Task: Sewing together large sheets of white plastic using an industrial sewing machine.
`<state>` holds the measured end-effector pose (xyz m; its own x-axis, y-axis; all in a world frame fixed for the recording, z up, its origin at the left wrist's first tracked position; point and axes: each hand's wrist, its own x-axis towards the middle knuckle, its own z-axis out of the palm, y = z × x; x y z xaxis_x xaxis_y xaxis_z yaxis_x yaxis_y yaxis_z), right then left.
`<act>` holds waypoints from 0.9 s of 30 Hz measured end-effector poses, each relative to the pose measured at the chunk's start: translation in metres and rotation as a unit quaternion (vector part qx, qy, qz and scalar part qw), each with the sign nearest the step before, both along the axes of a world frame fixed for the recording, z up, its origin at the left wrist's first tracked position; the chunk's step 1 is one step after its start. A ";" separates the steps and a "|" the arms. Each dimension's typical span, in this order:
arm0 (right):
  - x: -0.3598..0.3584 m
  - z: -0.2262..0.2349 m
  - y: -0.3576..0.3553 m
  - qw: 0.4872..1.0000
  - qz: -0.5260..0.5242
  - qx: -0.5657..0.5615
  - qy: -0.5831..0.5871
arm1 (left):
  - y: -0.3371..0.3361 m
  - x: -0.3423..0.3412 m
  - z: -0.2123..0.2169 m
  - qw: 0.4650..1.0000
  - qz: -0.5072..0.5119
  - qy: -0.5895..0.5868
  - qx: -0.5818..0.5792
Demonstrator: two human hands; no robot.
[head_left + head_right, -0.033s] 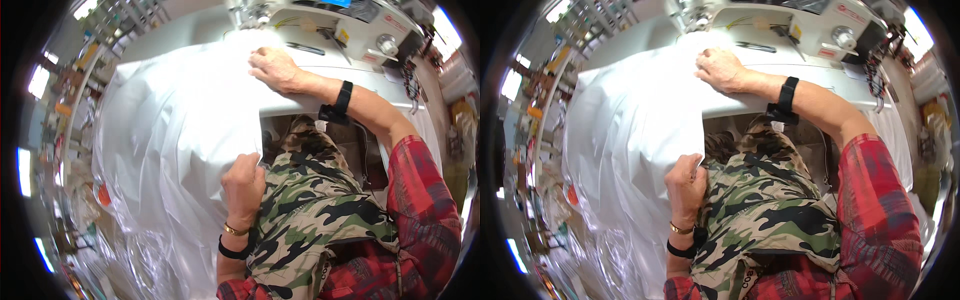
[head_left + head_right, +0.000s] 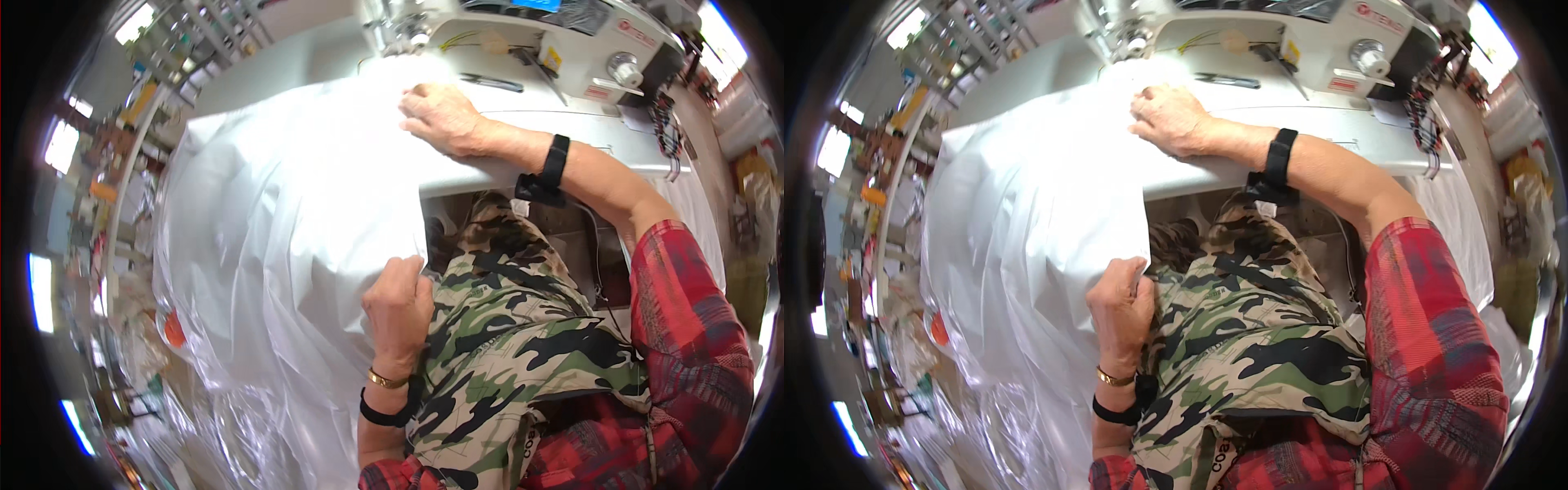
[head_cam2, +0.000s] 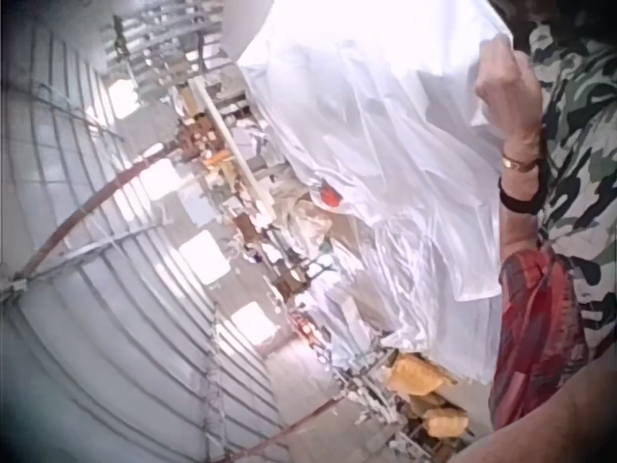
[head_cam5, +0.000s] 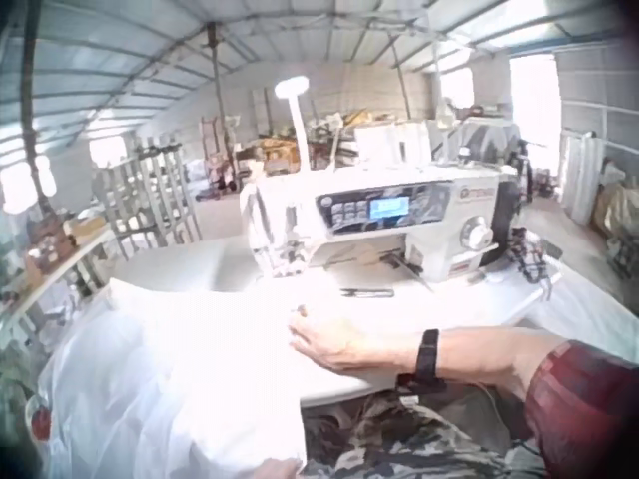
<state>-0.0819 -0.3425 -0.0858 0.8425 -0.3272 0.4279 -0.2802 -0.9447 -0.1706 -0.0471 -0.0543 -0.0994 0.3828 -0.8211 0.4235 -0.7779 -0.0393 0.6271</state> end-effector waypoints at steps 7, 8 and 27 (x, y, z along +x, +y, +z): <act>-0.007 0.011 0.002 0.998 -0.031 0.052 0.024 | -0.017 0.003 0.012 0.997 -0.017 -0.071 0.026; -0.007 0.010 0.003 0.997 -0.030 0.059 0.029 | -0.020 0.004 0.012 0.997 -0.020 -0.075 0.027; -0.005 0.017 0.010 0.995 -0.057 0.084 -0.004 | -0.171 0.065 0.068 0.940 -0.041 -0.316 0.124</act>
